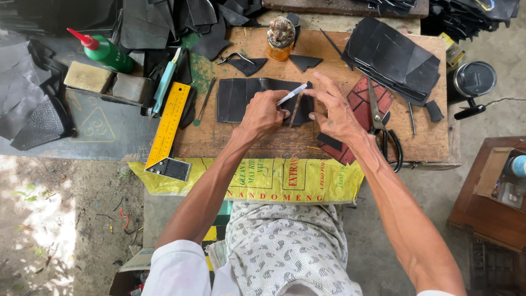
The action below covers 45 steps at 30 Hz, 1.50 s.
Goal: The person measures and marks black material pieces with a white marker and ruler, then cuts them with scissors. They also handle a red patterned piece, aligning and trimming it on the workbench.
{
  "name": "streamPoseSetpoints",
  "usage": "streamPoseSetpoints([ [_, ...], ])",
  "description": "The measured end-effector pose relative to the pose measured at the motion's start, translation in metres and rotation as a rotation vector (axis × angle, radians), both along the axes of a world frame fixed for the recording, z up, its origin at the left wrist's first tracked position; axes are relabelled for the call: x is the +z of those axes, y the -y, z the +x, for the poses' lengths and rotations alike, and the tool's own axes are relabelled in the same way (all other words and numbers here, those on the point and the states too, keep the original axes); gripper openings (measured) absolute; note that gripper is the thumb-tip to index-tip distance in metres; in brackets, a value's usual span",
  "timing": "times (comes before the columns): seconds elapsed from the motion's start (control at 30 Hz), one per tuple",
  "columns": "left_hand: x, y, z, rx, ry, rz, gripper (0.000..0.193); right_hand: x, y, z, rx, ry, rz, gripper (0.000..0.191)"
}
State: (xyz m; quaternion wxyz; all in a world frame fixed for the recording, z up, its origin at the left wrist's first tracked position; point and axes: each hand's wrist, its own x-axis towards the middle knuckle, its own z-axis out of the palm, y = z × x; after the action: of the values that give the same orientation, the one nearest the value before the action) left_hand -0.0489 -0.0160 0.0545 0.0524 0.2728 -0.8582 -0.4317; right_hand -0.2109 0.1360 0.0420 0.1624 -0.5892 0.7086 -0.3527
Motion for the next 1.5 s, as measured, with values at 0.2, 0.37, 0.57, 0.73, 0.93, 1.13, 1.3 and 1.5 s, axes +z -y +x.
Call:
streamPoseSetpoints([
  [0.2, 0.003, -0.001, -0.001, 0.016, 0.037, 0.030, 0.045, 0.003, 0.002, -0.007, 0.078, 0.016, 0.102, 0.061],
  [0.37, 0.000, 0.000, -0.001, 0.015, 0.033, 0.026, 0.046, 0.001, -0.006, -0.005, 0.073, 0.004, 0.130, 0.056],
  [0.57, -0.005, 0.001, -0.002, 0.009, 0.038, 0.054, 0.049, -0.008, -0.010, -0.007, 0.031, -0.032, 0.029, 0.046],
  [0.73, -0.007, 0.002, -0.003, 0.012, 0.049, 0.065, 0.050, -0.006, -0.017, -0.003, 0.009, -0.134, 0.168, 0.049],
  [0.93, -0.009, 0.003, -0.002, 0.008, 0.033, 0.036, 0.048, -0.005, -0.025, 0.009, 0.003, -0.117, 0.104, 0.063],
  [1.13, -0.010, 0.003, -0.003, 0.017, 0.043, 0.074, 0.049, -0.013, -0.027, 0.008, -0.033, -0.080, 0.110, 0.066],
  [1.3, -0.011, 0.003, -0.002, 0.014, 0.012, 0.054, 0.050, -0.019, -0.021, 0.005, -0.041, -0.094, 0.147, 0.067],
  [1.5, -0.012, 0.003, -0.002, 0.006, 0.024, 0.062, 0.048, -0.021, -0.019, 0.004, -0.041, -0.092, 0.130, 0.067],
])
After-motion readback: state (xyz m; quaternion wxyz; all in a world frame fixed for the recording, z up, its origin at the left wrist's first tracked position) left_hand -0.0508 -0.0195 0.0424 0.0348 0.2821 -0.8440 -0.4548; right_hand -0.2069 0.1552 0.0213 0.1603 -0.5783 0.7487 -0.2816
